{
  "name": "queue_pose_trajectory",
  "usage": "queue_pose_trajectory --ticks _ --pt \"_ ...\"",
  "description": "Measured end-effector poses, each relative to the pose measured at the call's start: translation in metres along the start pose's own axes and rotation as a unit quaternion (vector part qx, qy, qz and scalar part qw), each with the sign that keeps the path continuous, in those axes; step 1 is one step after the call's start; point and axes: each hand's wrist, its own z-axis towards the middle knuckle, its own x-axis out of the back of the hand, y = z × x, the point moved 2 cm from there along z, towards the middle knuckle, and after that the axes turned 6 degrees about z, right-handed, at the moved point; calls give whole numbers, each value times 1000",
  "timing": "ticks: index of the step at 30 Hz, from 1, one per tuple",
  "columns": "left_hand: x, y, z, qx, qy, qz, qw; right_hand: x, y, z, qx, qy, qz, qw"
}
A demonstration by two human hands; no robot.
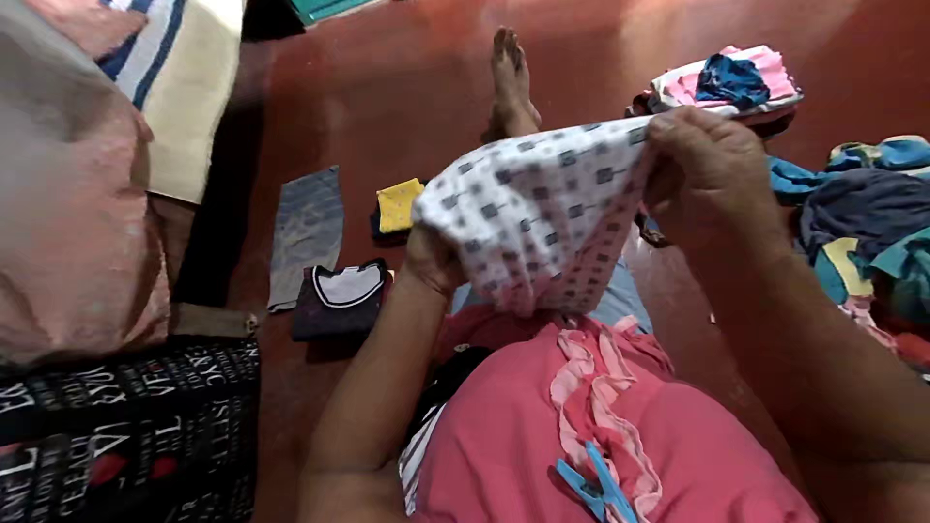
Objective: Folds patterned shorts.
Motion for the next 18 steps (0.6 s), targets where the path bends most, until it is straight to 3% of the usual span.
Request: queue_pose_trajectory --ticks 3,6,11,13,15,16,17,18 --pt "0 27 12 20 -13 60 998 8 -3 7 31 11 -2 999" --pt "-2 39 12 -11 -52 112 992 4 -10 9 58 -4 -13 998" --pt "-16 58 16 -91 26 220 971 1 -25 16 99 -38 -39 994" --pt "-3 76 24 -136 -71 250 956 2 -37 22 152 -63 -41 985" --pt "18 96 38 -174 -269 249 914 2 -49 32 223 -79 -39 971" --pt "6 98 34 -190 -255 249 915 -1 -53 36 251 -79 -54 963" --pt "-20 94 25 -204 -139 261 933 -5 -54 38 251 -73 -102 960" --pt "-37 90 22 -202 -43 310 928 -8 -52 41 215 -70 -167 960"
